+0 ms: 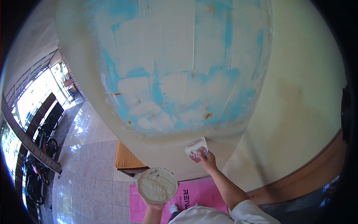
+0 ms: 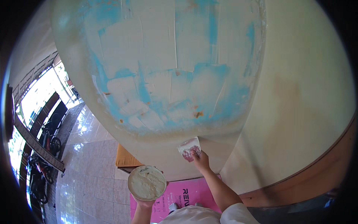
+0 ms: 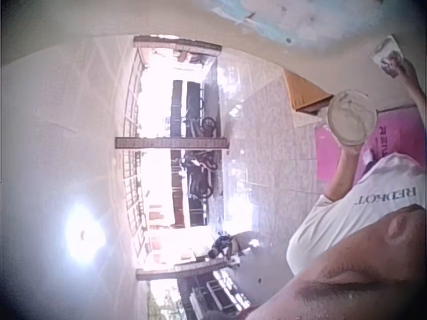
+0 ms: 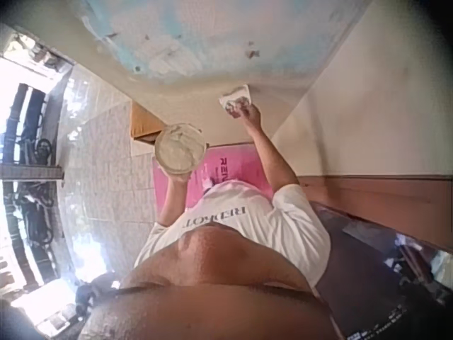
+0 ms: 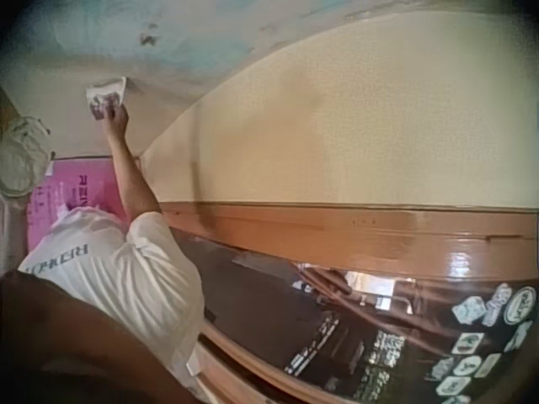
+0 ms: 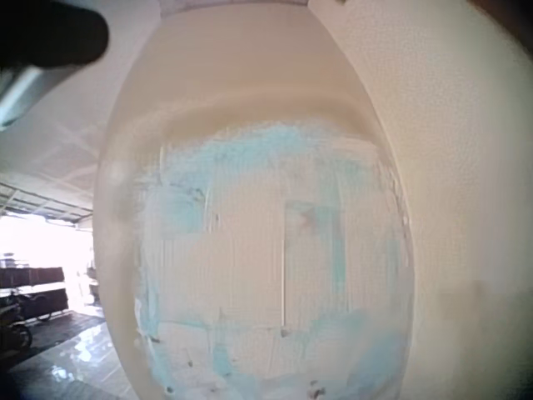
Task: The person applies plaster from a tub onto a wall surface using a putty knife.
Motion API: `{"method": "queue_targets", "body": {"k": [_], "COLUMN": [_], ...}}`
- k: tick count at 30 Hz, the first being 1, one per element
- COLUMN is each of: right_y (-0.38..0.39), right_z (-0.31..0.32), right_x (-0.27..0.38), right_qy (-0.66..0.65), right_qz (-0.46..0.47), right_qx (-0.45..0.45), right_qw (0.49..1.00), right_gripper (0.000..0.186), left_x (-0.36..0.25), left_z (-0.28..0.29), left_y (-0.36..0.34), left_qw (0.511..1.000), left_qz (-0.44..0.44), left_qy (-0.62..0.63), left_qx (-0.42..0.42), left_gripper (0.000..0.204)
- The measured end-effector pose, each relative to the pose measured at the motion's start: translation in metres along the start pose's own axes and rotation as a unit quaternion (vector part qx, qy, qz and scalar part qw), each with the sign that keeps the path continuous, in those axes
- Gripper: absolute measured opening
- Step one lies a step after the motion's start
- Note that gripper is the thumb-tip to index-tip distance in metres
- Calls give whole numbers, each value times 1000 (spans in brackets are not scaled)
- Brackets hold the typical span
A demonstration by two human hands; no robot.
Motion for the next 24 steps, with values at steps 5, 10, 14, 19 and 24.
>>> {"method": "queue_targets", "body": {"k": [5, 10, 14, 19, 24], "right_y": [-39, -75, -34, 3, -77], "right_z": [5, 34, 10, -53, -55], "right_x": [99, 131, 33, 65, 269], "right_qy": [-49, -125, -91, -158, -105], "right_qz": [114, 69, 2, 24, 258], "right_qx": [66, -43, -36, 99, 119], "right_qw": [990, 989, 995, 982, 953], "right_gripper": [42, 45, 47, 42, 40], "left_x": [14, 18, 7, 5, -27], "left_z": [19, 22, 12, 29, 9], "left_y": [9, 8, 13, 23, 13], "left_qw": [986, 979, 986, 969, 998], "left_qz": [-4, -3, -7, 14, -16], "left_qy": [161, 191, 150, 228, 61], "left_qx": [-49, -70, -69, -95, -4], "left_gripper": [82, 83, 74, 73, 79]}}
Point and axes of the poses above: each hand's wrist, its own y-axis away from the middle knuckle, its own z-axis out of the back of the hand, x = y × z, the point moved 5 cm from there along -y, towards the middle knuckle, and after that the axes turned 12 degrees about x, right-handed, at the moved point
